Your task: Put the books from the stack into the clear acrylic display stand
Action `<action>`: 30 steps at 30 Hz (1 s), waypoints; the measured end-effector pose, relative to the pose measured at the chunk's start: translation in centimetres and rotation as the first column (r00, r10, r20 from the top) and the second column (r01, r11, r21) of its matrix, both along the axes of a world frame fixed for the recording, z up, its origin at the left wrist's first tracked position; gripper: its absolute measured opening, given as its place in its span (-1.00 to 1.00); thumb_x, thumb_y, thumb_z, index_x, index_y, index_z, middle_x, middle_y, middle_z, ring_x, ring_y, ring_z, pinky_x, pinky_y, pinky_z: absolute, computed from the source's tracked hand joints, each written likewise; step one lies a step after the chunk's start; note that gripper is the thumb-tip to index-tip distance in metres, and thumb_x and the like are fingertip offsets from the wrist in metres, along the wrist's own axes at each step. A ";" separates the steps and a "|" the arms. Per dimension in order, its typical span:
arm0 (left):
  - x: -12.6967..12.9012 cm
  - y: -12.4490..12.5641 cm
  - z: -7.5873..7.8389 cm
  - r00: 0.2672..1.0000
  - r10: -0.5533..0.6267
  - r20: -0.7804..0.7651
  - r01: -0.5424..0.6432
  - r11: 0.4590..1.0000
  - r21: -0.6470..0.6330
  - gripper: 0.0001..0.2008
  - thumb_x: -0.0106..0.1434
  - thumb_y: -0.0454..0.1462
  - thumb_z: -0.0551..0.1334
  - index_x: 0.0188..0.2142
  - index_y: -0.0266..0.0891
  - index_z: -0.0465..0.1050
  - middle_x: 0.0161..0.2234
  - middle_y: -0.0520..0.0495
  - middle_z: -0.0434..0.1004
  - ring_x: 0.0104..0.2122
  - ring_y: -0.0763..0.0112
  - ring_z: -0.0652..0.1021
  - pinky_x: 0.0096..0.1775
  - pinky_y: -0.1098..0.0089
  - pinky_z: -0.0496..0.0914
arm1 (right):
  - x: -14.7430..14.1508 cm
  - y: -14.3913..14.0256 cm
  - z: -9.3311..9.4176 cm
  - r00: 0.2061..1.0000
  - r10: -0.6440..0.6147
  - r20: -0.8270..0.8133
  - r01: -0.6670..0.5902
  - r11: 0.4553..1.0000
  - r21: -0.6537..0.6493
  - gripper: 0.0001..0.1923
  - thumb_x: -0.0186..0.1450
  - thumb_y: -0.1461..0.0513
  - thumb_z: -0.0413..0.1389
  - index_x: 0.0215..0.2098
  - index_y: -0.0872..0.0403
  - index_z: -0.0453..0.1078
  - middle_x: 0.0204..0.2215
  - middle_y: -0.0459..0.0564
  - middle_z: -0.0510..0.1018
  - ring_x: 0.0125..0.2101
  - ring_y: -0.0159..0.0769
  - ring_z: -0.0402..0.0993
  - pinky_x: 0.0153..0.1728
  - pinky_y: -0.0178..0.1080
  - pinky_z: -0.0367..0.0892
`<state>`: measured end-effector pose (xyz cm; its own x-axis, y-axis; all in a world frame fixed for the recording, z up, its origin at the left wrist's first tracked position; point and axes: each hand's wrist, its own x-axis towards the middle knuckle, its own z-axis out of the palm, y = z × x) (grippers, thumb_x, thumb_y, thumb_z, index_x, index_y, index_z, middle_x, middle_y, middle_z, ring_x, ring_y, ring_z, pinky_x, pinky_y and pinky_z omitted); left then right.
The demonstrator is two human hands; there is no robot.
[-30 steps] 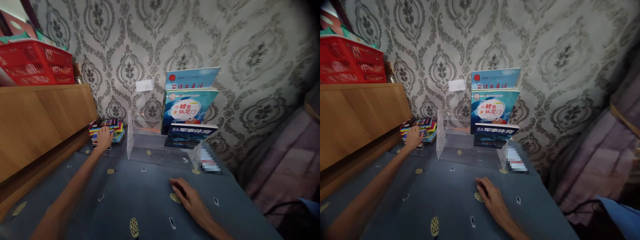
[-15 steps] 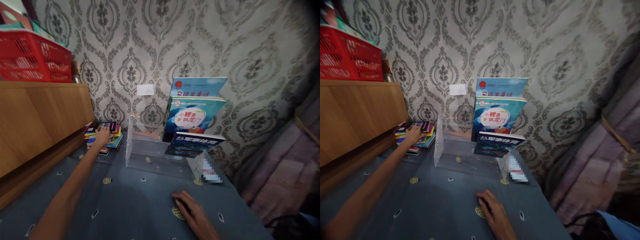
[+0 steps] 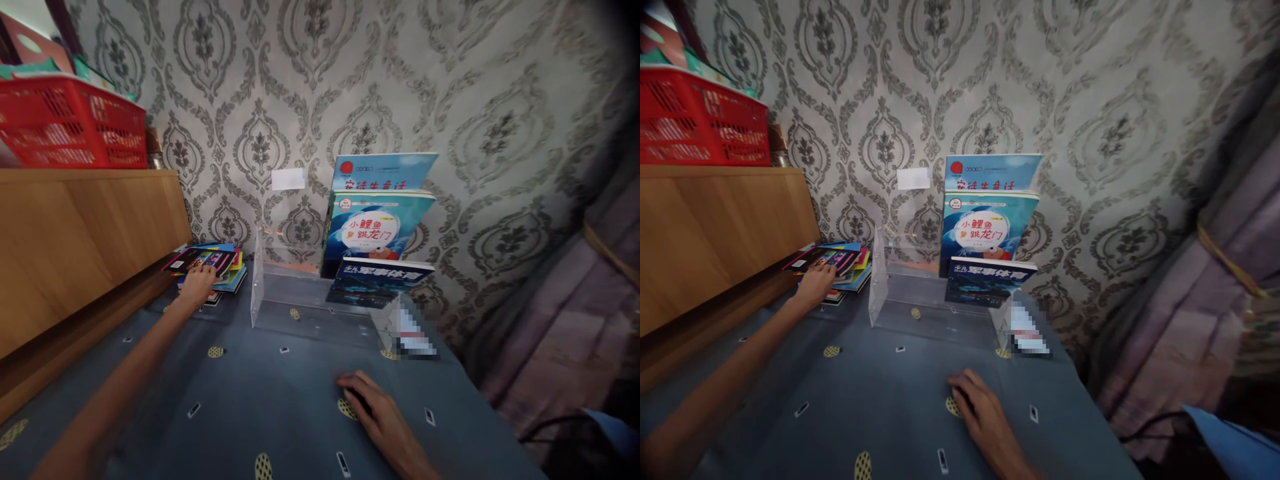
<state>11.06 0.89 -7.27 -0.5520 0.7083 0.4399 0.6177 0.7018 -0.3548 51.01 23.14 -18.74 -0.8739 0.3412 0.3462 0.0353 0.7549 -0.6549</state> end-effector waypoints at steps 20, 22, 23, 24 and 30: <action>11.2 -10.2 -7.8 0.992 -0.076 0.104 0.090 0.986 -0.143 -0.57 0.31 -0.51 0.01 0.11 -0.40 0.43 0.07 -0.40 0.48 0.08 0.07 0.51 0.04 0.16 0.46 | -0.1 -1.0 1.7 0.997 0.080 0.005 -0.081 0.996 0.025 -0.70 0.41 0.18 -0.08 -0.15 0.04 0.49 -0.19 0.09 0.56 -0.14 -0.15 0.52 -0.07 -0.09 0.44; 12.6 -10.8 -7.9 0.983 -0.061 0.171 0.092 0.979 -0.182 -0.57 0.33 -0.50 -0.01 0.10 -0.38 0.44 0.05 -0.38 0.51 0.05 0.09 0.53 0.01 0.17 0.49 | 0.0 -1.1 1.9 0.996 0.083 0.012 -0.084 0.996 0.028 -0.70 0.41 0.19 -0.08 -0.14 0.05 0.49 -0.19 0.09 0.56 -0.14 -0.15 0.51 -0.06 -0.08 0.44; 13.3 -10.9 -7.8 0.980 -0.049 0.194 0.088 0.975 -0.202 -0.57 0.33 -0.50 -0.02 0.10 -0.38 0.44 0.05 -0.38 0.51 0.04 0.10 0.54 0.00 0.18 0.49 | 0.0 -1.1 2.0 0.996 0.084 0.015 -0.084 0.996 0.031 -0.70 0.41 0.19 -0.07 -0.14 0.05 0.49 -0.18 0.10 0.56 -0.13 -0.14 0.51 -0.06 -0.07 0.43; 13.9 -11.0 -7.6 0.977 -0.035 0.211 0.083 0.972 -0.221 -0.57 0.33 -0.50 -0.01 0.10 -0.38 0.44 0.04 -0.37 0.51 0.04 0.10 0.55 -0.01 0.18 0.50 | 0.0 -1.2 2.0 0.996 0.083 0.013 -0.083 0.996 0.034 -0.71 0.41 0.19 -0.07 -0.14 0.05 0.49 -0.18 0.10 0.56 -0.13 -0.14 0.51 -0.05 -0.07 0.43; 17.2 -10.8 -7.0 0.971 -0.031 0.238 0.093 0.962 -0.257 -0.55 0.29 -0.53 0.01 0.10 -0.36 0.45 0.02 -0.35 0.53 0.03 0.11 0.56 -0.01 0.21 0.50 | 0.2 -1.4 2.2 0.997 0.077 0.012 -0.078 0.996 0.042 -0.73 0.40 0.24 -0.06 -0.14 0.04 0.48 -0.19 0.08 0.55 -0.15 -0.17 0.50 -0.06 -0.09 0.42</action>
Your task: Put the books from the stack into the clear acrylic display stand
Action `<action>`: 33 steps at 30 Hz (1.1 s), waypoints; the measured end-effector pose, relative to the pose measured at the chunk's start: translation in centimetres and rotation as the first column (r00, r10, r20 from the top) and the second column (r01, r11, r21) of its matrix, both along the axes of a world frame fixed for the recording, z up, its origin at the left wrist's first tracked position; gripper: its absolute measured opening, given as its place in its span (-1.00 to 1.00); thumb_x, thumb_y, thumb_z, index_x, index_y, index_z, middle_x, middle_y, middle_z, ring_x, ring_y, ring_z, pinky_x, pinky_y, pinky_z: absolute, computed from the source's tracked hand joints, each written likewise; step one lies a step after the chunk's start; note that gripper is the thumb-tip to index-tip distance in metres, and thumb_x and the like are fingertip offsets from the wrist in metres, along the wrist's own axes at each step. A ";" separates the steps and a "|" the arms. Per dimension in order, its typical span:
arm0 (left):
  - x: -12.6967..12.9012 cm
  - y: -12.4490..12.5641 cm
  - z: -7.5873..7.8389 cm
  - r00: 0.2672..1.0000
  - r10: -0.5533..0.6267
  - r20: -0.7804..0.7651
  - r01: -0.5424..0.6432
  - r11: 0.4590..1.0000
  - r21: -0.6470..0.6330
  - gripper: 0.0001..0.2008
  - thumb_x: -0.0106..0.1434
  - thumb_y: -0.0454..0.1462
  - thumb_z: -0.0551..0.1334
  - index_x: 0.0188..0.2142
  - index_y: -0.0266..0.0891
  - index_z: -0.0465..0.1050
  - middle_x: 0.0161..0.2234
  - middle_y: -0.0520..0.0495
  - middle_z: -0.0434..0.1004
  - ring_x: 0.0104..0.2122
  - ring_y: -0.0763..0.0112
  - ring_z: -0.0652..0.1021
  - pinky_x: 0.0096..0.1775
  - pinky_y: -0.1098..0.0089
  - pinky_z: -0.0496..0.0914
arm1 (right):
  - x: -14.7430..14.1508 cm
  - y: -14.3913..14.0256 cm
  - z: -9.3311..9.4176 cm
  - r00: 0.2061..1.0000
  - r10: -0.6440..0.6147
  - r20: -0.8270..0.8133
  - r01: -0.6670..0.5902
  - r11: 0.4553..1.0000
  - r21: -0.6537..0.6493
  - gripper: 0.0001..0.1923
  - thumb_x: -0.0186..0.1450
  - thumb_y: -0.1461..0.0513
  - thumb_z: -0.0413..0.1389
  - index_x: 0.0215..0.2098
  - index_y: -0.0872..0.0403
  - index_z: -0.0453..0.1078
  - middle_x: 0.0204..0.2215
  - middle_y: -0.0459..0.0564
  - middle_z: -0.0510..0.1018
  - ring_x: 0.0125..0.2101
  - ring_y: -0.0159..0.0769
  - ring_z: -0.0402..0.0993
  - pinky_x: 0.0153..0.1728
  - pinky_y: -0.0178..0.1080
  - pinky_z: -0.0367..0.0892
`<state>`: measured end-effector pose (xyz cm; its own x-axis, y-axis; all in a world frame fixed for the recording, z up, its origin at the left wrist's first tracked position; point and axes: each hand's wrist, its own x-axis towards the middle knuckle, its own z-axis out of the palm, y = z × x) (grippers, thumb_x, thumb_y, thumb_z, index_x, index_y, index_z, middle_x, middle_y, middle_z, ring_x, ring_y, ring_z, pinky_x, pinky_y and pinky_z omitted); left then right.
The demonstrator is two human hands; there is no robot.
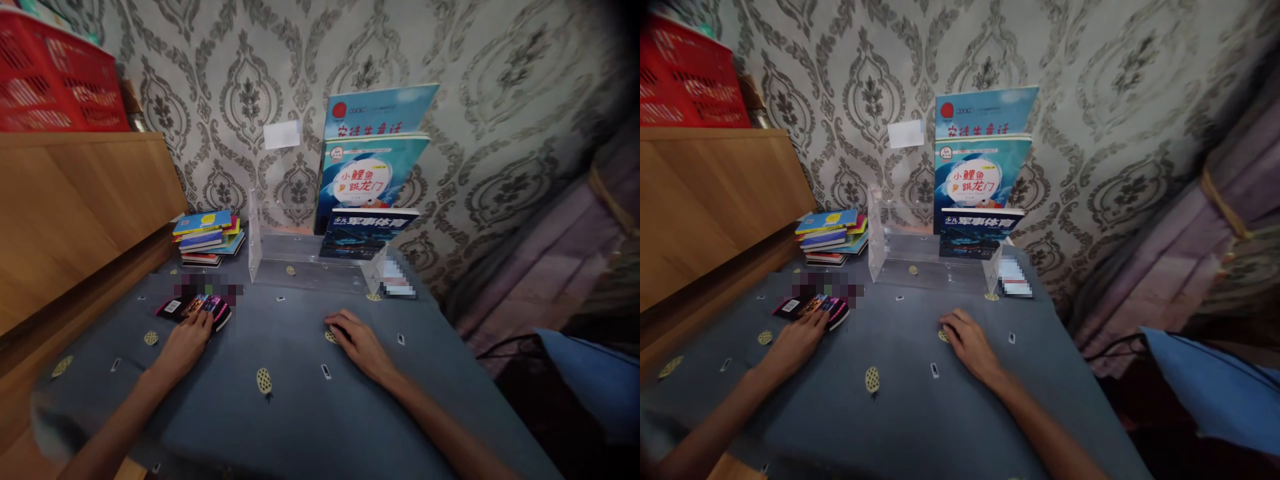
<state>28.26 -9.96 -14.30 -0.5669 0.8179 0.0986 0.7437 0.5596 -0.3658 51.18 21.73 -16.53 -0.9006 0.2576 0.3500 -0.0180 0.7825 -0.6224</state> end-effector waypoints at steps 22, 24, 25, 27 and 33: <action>11.6 5.6 -3.6 0.844 -0.534 -0.053 0.536 0.843 0.043 -0.43 0.25 -0.51 -0.01 0.26 -0.39 0.26 0.17 -0.41 0.41 0.20 -0.01 0.41 0.09 0.06 0.44 | 0.5 0.6 -0.4 0.997 -0.060 -0.048 0.061 0.998 0.016 -0.72 0.47 0.21 -0.08 -0.09 0.08 0.46 -0.25 0.07 0.53 -0.18 -0.18 0.48 -0.10 -0.12 0.41; 11.9 6.4 -3.1 0.795 -0.607 -0.016 0.607 0.793 0.049 -0.41 0.26 -0.51 -0.03 0.29 -0.39 0.20 0.20 -0.39 0.39 0.24 0.02 0.37 0.13 0.07 0.41 | 0.5 1.0 -0.5 0.994 -0.092 -0.066 0.094 0.995 0.018 -0.72 0.47 0.21 -0.08 -0.10 0.08 0.47 -0.24 0.07 0.52 -0.18 -0.19 0.48 -0.10 -0.12 0.41; 12.0 6.8 -2.8 0.767 -0.642 0.005 0.641 0.766 0.057 -0.41 0.27 -0.51 -0.02 0.30 -0.39 0.17 0.21 -0.37 0.37 0.25 0.04 0.35 0.15 0.08 0.39 | 0.6 1.3 -0.6 0.991 -0.114 -0.074 0.115 0.993 0.019 -0.72 0.47 0.21 -0.08 -0.10 0.08 0.47 -0.24 0.07 0.53 -0.18 -0.19 0.48 -0.09 -0.12 0.40; 11.8 7.5 -2.2 0.705 -0.707 0.053 0.702 0.707 0.089 -0.41 0.28 -0.51 0.00 0.31 -0.39 0.14 0.24 -0.34 0.35 0.29 0.07 0.29 0.19 0.11 0.34 | 0.7 1.9 -0.8 0.984 -0.160 -0.082 0.162 0.986 0.023 -0.72 0.46 0.22 -0.08 -0.10 0.08 0.47 -0.23 0.08 0.53 -0.18 -0.18 0.48 -0.08 -0.10 0.40; 9.8 9.9 -1.6 0.464 -0.861 0.208 0.836 0.503 0.218 -0.47 0.39 -0.44 0.05 0.33 -0.23 0.12 0.29 -0.21 0.29 0.34 0.23 0.18 0.27 0.14 0.26 | 1.3 2.6 -0.6 0.976 -0.171 -0.137 0.185 0.977 0.103 -0.75 0.43 0.27 -0.05 -0.10 0.06 0.47 -0.17 0.08 0.58 -0.12 -0.14 0.47 -0.01 -0.05 0.38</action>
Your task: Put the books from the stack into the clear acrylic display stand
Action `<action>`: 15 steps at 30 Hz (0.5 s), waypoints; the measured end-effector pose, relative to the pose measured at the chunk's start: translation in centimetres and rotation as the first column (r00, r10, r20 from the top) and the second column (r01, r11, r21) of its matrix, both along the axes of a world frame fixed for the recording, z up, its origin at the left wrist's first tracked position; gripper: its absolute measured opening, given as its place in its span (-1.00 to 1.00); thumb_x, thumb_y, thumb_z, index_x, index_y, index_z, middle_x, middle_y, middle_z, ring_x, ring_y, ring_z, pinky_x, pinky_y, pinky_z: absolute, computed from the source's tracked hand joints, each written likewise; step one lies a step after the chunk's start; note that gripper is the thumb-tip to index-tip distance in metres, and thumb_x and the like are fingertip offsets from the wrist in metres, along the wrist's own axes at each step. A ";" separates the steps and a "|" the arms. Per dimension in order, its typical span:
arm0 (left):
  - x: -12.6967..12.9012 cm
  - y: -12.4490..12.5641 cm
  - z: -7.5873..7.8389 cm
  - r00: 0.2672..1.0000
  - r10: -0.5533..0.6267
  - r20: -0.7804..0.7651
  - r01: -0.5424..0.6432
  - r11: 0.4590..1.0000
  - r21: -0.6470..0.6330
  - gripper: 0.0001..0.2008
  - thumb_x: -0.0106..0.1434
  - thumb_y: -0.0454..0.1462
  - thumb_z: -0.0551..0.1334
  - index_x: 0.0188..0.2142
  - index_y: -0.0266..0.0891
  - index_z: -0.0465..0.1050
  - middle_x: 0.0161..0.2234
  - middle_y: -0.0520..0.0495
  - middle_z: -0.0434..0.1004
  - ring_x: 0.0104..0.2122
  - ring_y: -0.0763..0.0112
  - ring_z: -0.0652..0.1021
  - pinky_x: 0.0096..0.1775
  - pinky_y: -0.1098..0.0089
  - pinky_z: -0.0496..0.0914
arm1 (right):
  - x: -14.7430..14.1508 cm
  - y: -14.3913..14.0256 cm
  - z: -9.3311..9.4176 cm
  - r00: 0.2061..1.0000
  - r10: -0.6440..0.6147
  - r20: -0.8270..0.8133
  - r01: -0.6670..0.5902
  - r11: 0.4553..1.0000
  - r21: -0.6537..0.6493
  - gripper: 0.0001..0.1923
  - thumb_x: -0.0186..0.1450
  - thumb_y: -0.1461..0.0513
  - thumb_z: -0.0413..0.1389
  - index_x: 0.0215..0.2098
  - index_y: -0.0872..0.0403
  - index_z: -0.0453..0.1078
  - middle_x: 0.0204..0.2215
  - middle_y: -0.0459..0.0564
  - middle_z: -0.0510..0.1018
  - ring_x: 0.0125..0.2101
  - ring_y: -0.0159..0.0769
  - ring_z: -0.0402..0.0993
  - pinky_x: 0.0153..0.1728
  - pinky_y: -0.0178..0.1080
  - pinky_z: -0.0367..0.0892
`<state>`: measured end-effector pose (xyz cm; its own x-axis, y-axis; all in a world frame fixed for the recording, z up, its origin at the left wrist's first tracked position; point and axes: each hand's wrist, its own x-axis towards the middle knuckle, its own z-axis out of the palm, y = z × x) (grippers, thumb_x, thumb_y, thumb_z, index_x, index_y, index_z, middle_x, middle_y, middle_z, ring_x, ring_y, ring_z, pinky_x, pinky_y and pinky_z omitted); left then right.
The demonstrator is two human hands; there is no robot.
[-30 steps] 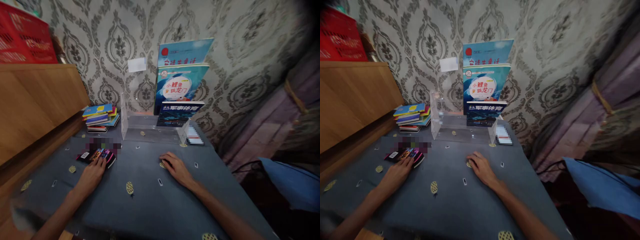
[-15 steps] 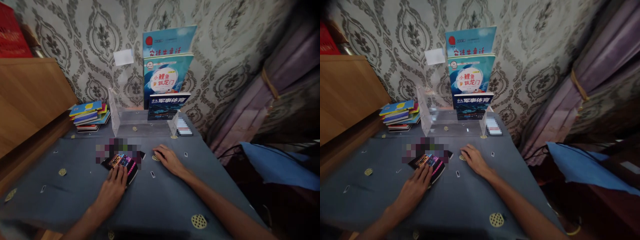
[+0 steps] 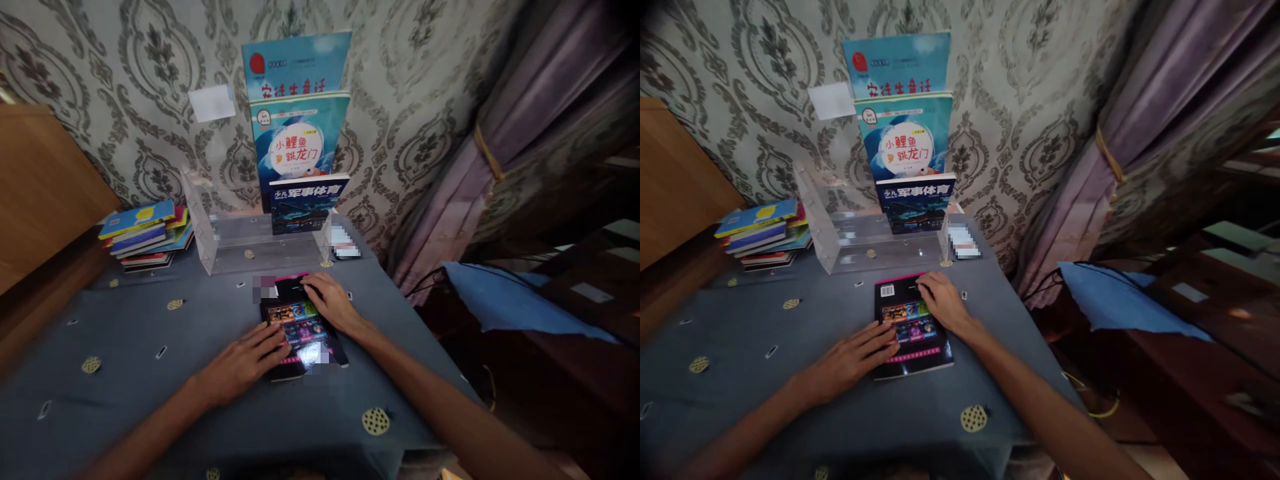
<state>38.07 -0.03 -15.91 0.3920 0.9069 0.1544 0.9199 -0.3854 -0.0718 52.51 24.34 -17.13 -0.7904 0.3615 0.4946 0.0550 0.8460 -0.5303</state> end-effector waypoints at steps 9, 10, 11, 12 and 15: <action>-0.4 1.0 3.5 0.972 0.019 0.235 0.034 0.975 -0.220 -0.43 0.33 -0.44 0.09 0.30 -0.12 0.20 0.31 -0.11 0.26 0.30 0.30 0.29 0.23 0.19 0.33 | -0.3 -1.8 0.5 0.975 0.174 0.139 -0.196 0.966 0.166 -0.74 0.43 0.28 0.00 -0.01 0.09 0.47 0.01 0.14 0.57 0.04 -0.12 0.46 0.08 0.03 0.34; -0.5 1.2 3.8 0.966 0.031 0.255 0.034 0.969 -0.245 -0.45 0.33 -0.44 0.08 0.29 -0.11 0.22 0.29 -0.09 0.29 0.27 0.33 0.33 0.22 0.21 0.34 | -0.5 -2.1 0.5 0.969 0.192 0.156 -0.219 0.959 0.181 -0.74 0.43 0.28 0.00 0.01 0.10 0.46 0.03 0.14 0.56 0.06 -0.12 0.45 0.10 0.03 0.33; -0.8 1.7 4.0 0.962 0.051 0.268 0.018 0.968 -0.252 -0.48 0.34 -0.43 0.07 0.26 -0.11 0.26 0.27 -0.08 0.34 0.25 0.34 0.36 0.21 0.22 0.35 | -0.7 -2.4 0.5 0.963 0.208 0.173 -0.241 0.951 0.195 -0.74 0.43 0.29 0.01 0.02 0.10 0.45 0.05 0.14 0.55 0.08 -0.13 0.44 0.12 0.02 0.31; -1.1 2.2 3.9 0.959 0.085 0.271 -0.020 0.972 -0.232 -0.53 0.36 -0.42 0.05 0.23 -0.13 0.31 0.24 -0.09 0.38 0.23 0.34 0.39 0.21 0.20 0.35 | -0.9 -2.8 0.5 0.956 0.222 0.191 -0.260 0.942 0.210 -0.72 0.43 0.30 0.00 0.05 0.10 0.43 0.07 0.13 0.54 0.10 -0.14 0.43 0.14 0.01 0.30; -2.2 4.4 2.5 0.946 0.221 0.239 -0.209 0.975 -0.072 -0.65 0.41 -0.35 0.02 0.12 -0.23 0.39 0.14 -0.18 0.47 0.16 0.24 0.45 0.19 0.09 0.35 | -1.6 -3.4 0.7 0.942 0.225 0.248 -0.287 0.925 0.250 -0.66 0.43 0.32 -0.02 0.15 0.11 0.34 0.13 0.15 0.49 0.17 -0.16 0.37 0.19 0.00 0.25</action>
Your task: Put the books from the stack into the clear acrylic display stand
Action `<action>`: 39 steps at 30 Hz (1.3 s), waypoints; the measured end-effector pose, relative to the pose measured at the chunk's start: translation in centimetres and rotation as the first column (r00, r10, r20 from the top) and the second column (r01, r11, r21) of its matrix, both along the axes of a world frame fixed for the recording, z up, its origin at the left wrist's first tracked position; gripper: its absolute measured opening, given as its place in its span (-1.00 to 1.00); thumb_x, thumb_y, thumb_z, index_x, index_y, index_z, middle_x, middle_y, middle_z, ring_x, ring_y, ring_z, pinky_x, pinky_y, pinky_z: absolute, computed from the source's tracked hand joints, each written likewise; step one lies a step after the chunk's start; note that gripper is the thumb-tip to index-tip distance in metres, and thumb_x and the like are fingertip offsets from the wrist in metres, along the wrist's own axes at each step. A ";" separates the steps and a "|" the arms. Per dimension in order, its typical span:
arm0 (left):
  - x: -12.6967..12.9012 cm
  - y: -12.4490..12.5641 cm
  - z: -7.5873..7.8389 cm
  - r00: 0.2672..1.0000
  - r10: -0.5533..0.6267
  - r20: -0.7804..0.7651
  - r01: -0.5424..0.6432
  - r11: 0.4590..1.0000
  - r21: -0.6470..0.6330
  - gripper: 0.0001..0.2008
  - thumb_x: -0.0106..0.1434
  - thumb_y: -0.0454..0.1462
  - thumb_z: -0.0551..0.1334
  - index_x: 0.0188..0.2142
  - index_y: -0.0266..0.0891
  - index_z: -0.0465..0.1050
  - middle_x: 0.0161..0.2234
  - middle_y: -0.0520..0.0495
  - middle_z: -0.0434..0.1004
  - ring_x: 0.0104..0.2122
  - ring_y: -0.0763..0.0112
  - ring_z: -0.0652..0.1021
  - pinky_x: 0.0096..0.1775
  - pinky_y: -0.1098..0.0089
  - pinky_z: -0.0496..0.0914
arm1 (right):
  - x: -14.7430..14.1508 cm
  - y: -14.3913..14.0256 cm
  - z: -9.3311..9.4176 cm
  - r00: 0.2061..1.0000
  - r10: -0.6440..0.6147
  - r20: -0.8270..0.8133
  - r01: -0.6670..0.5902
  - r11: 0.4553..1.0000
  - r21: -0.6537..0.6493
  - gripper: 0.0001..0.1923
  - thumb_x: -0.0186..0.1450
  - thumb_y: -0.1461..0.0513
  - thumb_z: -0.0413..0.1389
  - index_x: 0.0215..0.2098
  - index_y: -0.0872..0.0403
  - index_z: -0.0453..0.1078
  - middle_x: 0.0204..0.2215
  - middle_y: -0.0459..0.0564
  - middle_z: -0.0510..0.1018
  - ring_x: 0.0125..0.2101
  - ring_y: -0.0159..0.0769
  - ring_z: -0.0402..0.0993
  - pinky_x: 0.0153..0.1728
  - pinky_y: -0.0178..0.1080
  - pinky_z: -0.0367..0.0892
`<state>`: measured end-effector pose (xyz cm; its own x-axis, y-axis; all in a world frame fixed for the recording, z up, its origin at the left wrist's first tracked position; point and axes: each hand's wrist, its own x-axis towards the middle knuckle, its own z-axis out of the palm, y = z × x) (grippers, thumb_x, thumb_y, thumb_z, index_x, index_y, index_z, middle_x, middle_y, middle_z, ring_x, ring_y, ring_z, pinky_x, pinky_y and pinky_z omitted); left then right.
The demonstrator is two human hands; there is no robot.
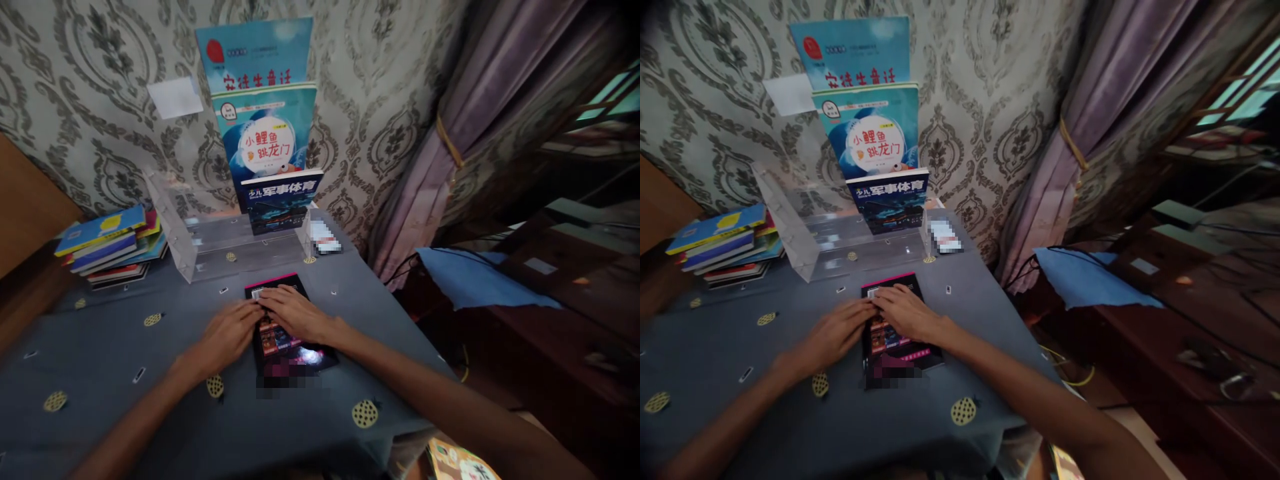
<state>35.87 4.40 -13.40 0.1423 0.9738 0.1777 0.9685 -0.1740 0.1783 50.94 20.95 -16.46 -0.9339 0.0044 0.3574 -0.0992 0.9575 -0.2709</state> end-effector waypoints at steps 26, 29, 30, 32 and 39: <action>-1.0 3.0 -4.0 0.970 0.198 -0.144 -0.159 0.957 0.241 -0.69 0.43 -0.33 0.00 0.09 -0.19 0.35 0.10 -0.18 0.48 0.16 0.11 0.43 0.12 0.04 0.34 | 3.4 5.1 -1.2 0.959 -0.271 0.079 0.279 0.953 -0.120 -0.60 0.46 0.23 -0.06 0.23 0.04 0.30 0.23 0.11 0.40 0.26 -0.16 0.26 0.29 0.11 0.13; -1.1 3.0 -4.0 0.972 0.192 -0.137 -0.156 0.959 0.237 -0.67 0.43 -0.32 0.00 0.11 -0.22 0.35 0.11 -0.21 0.48 0.16 0.08 0.43 0.11 0.01 0.34 | 3.4 5.2 -1.2 0.961 -0.261 0.087 0.271 0.953 -0.138 -0.60 0.45 0.24 -0.05 0.23 0.07 0.30 0.23 0.13 0.40 0.27 -0.14 0.26 0.29 0.11 0.13; -1.1 3.0 -4.0 0.972 0.191 -0.136 -0.155 0.959 0.235 -0.67 0.43 -0.32 0.00 0.12 -0.22 0.35 0.12 -0.21 0.48 0.16 0.08 0.43 0.11 0.00 0.34 | 3.4 5.2 -1.1 0.961 -0.261 0.088 0.272 0.951 -0.145 -0.59 0.45 0.25 -0.04 0.23 0.08 0.31 0.23 0.15 0.40 0.27 -0.13 0.25 0.29 0.12 0.12; -1.2 2.9 -4.0 0.974 0.180 -0.134 -0.145 0.961 0.235 -0.66 0.43 -0.31 -0.01 0.12 -0.22 0.36 0.12 -0.22 0.48 0.16 0.08 0.44 0.12 -0.02 0.32 | 3.5 5.2 -1.0 0.963 -0.257 0.087 0.268 0.951 -0.157 -0.59 0.44 0.26 -0.03 0.23 0.08 0.31 0.23 0.15 0.40 0.27 -0.13 0.26 0.29 0.13 0.12; -1.4 2.9 -4.0 0.982 0.158 -0.105 -0.128 0.960 0.249 -0.66 0.44 -0.30 -0.01 0.13 -0.21 0.37 0.12 -0.22 0.48 0.14 0.11 0.46 0.14 -0.02 0.32 | 3.6 5.4 -1.0 0.969 -0.242 0.046 0.246 0.955 -0.168 -0.62 0.43 0.26 -0.01 0.19 0.06 0.35 0.20 0.15 0.43 0.25 -0.12 0.29 0.24 0.12 0.18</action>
<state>34.49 7.31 -17.43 0.0395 0.9164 0.3984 0.9981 -0.0548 0.0270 54.53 26.31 -17.47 -0.9054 0.2921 0.3082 0.1403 0.8908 -0.4322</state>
